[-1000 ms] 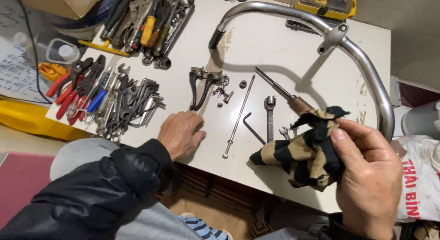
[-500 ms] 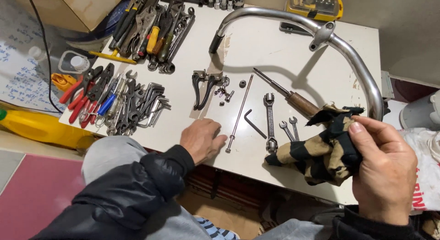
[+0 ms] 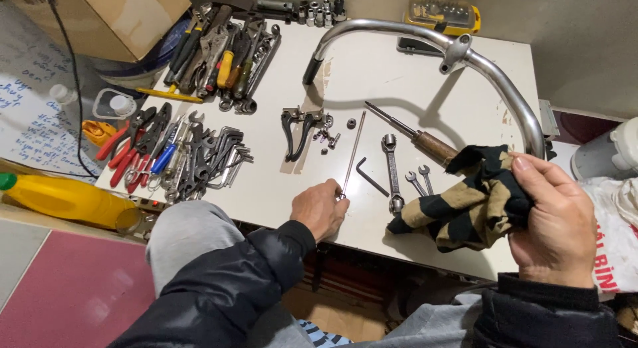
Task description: The person cleans a small metal bicycle part using a cloth and a hex key. They wipe the part thoroughly, then place it on the table among other tools and parts. The person then picks up a small metal nut and wipes it with the cloth.
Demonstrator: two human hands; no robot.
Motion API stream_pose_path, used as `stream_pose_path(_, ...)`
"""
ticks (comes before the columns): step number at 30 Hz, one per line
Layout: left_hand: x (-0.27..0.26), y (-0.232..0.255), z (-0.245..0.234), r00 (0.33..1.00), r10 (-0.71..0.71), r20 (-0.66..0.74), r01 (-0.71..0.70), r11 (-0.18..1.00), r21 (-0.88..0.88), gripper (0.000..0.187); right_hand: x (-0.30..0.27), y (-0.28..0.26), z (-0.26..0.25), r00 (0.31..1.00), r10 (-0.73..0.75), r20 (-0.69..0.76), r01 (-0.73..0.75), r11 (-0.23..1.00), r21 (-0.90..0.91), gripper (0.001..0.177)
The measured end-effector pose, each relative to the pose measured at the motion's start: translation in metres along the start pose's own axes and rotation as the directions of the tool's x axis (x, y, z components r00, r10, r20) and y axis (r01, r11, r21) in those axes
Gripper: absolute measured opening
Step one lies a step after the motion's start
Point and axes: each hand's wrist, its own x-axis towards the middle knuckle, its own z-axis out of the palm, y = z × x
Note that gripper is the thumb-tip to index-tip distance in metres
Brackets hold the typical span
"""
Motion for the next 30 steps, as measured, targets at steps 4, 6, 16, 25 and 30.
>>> stream_pose_path(4, -0.002, 0.008, -0.003, 0.999, -0.012, 0.039, 0.012, 1.000, -0.001, 0.035, 0.001, 0.001, 0.004, 1.000, -0.003, -0.030, 0.003, 1.000, -0.002, 0.011)
stream_pose_path(6, -0.003, 0.012, -0.002, 0.997, 0.033, 0.071, -0.034, 0.999, 0.010, 0.031, 0.003, 0.003, 0.005, 1.000, 0.011, -0.015, -0.011, 0.999, 0.051, 0.016)
stream_pose_path(16, 0.003, 0.015, -0.001, 0.994, 0.066, 0.082, -0.066, 0.998, 0.001, 0.035, -0.001, -0.002, 0.016, 0.988, 0.155, -0.001, -0.154, 0.982, 0.108, 0.018)
stream_pose_path(25, 0.009, 0.006, -0.079, 0.933, 0.032, 0.359, -0.064, 0.995, 0.079, 0.050, 0.014, 0.018, 0.006, 0.990, 0.144, 0.007, -0.144, 0.989, -0.020, 0.013)
stream_pose_path(30, 0.021, -0.002, -0.125, 0.951, -0.014, 0.309, -0.031, 0.990, 0.137, 0.046, 0.019, 0.027, 0.006, 0.988, 0.133, 0.078, -0.121, 0.982, -0.145, 0.016)
